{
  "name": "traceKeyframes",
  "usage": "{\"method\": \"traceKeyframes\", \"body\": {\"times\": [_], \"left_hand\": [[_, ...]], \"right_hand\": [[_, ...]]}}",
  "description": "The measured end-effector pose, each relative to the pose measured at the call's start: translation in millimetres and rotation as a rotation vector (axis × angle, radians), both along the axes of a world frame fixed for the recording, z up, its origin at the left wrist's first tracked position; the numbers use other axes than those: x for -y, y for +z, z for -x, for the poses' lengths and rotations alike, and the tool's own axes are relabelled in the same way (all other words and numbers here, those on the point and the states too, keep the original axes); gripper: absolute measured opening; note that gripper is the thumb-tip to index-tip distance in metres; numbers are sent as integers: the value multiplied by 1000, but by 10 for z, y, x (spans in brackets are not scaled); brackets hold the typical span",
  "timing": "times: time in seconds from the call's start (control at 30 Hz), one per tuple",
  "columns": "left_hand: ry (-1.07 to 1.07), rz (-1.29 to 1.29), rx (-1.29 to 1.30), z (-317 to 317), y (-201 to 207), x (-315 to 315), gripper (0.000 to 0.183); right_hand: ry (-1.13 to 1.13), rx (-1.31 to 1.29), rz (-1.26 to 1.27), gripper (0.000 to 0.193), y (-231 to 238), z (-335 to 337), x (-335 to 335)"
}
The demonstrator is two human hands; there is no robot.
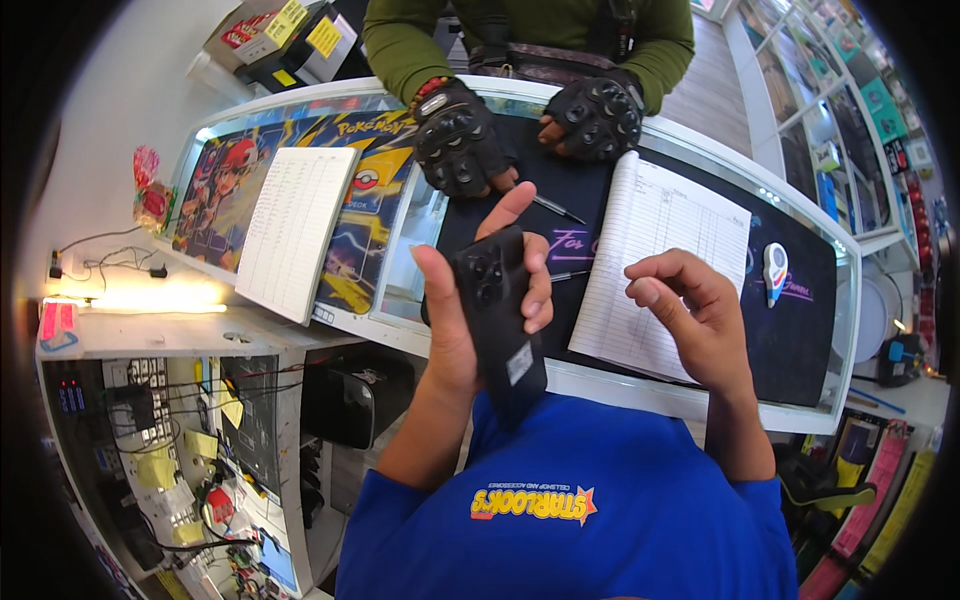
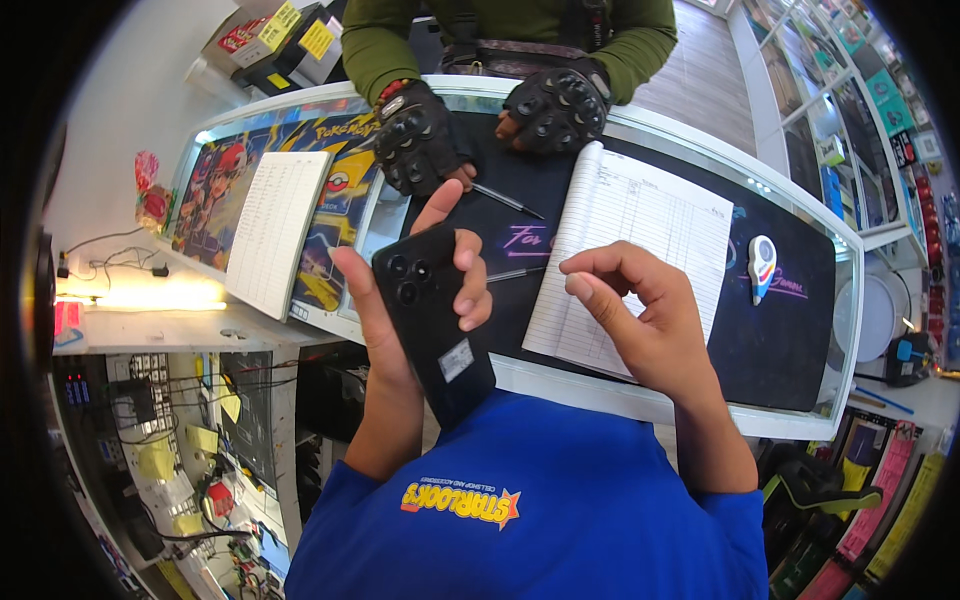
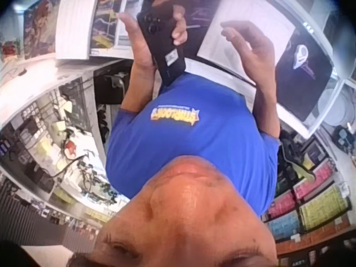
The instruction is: The person handles a small black electronic device, opens its casing, and applies glue to a component. They then write in a notebook and interact with a customer at the counter.
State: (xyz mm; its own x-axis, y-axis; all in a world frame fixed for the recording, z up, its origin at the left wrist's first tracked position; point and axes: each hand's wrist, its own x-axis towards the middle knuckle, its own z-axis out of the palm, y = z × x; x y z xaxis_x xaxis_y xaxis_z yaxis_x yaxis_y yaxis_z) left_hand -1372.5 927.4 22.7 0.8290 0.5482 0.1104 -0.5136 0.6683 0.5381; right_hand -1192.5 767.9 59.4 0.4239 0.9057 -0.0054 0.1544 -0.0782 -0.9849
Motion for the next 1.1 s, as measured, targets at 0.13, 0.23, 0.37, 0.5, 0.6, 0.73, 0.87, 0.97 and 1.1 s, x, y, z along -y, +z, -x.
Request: {"method": "traceKeyframes", "body": {"times": [0.13,0.23,0.37,0.5,0.6,0.73,0.87,0.97,1.1], "left_hand": [[67,-103,-24,296,-10,-115,122],[134,-267,-182,425,133,-79,132],[349,-472,-247,421,113,3,141],[676,-852,-212,380,13,-86,145],[713,-808,-72,393,-52,-156,147],[749,-619,-64,595,9,-99,138],[594,-464,-72,753,12,-191,122],[550,-309,-39,1048,95,-192,111],[621,-211,29,1532,19,-140,103]], "right_hand": [[117,335,-63,22,1,177,-146],[165,364,-193,25,84,385,-334],[201,294,-209,23,202,502,-469],[232,193,-241,21,175,500,-531],[269,185,-261,19,221,596,-555],[253,315,-170,19,128,741,-621],[106,351,-86,21,-268,681,-457],[13,176,-1,23,-501,754,-350],[97,148,-98,21,-654,874,-361]]}}
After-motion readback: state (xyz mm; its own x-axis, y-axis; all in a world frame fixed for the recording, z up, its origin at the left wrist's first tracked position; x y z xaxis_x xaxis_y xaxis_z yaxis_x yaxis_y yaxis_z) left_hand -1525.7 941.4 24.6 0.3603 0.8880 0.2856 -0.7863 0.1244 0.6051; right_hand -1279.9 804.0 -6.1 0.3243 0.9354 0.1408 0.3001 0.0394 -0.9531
